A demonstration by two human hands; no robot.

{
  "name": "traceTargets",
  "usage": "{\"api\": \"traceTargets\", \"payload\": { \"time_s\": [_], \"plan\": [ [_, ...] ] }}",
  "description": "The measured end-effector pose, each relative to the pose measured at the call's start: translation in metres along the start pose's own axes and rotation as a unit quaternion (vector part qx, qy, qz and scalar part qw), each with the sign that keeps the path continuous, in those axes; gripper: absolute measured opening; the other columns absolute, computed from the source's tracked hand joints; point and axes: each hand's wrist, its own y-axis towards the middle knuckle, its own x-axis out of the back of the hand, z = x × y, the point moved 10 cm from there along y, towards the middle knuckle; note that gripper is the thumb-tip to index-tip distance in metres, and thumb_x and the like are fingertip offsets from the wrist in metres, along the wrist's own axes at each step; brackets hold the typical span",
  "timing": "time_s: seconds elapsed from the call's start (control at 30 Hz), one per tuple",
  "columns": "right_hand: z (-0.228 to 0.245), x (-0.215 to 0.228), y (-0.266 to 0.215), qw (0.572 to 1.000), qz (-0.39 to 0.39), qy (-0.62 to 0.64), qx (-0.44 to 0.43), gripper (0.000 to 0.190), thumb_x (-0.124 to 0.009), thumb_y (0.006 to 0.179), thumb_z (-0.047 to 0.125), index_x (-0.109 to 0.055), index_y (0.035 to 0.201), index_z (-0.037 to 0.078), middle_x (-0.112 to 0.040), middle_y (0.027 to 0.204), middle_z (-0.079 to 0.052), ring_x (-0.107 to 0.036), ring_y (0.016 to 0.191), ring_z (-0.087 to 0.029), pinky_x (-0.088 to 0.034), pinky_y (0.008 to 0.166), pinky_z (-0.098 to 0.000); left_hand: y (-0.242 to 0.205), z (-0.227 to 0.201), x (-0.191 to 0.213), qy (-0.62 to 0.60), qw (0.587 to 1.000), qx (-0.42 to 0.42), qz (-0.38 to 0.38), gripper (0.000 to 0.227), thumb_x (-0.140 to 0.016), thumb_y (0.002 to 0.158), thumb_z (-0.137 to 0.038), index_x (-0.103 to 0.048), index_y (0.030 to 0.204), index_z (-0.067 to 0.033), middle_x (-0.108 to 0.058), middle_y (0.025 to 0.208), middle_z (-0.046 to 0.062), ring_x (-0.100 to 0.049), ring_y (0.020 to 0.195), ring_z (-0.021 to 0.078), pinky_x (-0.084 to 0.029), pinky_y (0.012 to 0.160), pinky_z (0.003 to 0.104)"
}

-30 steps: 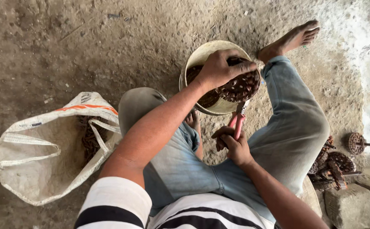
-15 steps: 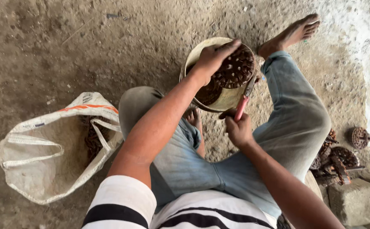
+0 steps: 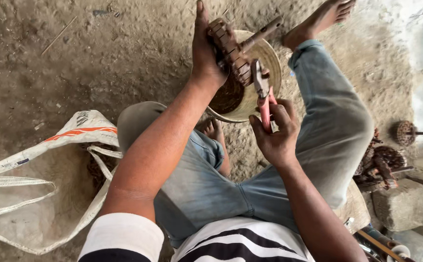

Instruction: The person sits on the floor and uses pliers to remove small metal rings from a circular metal component. The person repeatedly grips and pulls the rings, dropping them into a bucket below. The person rotates the component to access different sections.

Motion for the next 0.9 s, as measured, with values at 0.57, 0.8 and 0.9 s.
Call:
{"api": "traceTargets", "payload": {
  "time_s": [0.57,0.8,0.9],
  "plan": [
    [-0.015,-0.065,-0.062,0.873,0.184,0.37,-0.26,0.042,-0.069,0.089,0.002,-0.049,0.126,0.007,-0.064,0.103,-0.006,-0.061,0.086,-0.01,-0.054,0.074,-0.026,-0.015,-0.033,-0.053,0.146,0.965,-0.026,0.218,0.053,-0.038,0.114,-0.053,-0.055,0.093,-0.0076,-0.055,0.079,0.006,-0.058,0.063,0.0147,-0.054,0.06,0.031],
    [-0.005,-0.073,-0.081,0.773,0.289,0.473,-0.309,0.048,-0.075,0.077,0.003,-0.052,0.119,0.008,-0.051,0.086,0.001,-0.052,0.073,-0.009,-0.046,0.061,-0.0262,-0.027,-0.037,-0.069,0.168,0.937,-0.07,0.297,0.05,-0.039,0.117,-0.047,-0.054,0.094,-0.0055,-0.054,0.077,0.007,-0.056,0.062,0.0187,-0.054,0.061,0.032],
    [-0.017,-0.071,-0.075,0.824,0.304,0.388,-0.279,0.035,-0.069,0.081,0.001,-0.052,0.111,0.007,-0.051,0.088,0.001,-0.048,0.075,-0.008,-0.043,0.064,-0.0252,-0.026,-0.045,-0.074,0.248,0.901,-0.123,0.334,0.042,-0.044,0.118,-0.042,-0.054,0.099,-0.0061,-0.055,0.08,0.007,-0.058,0.066,0.0181,-0.055,0.064,0.032]
  ]
}}
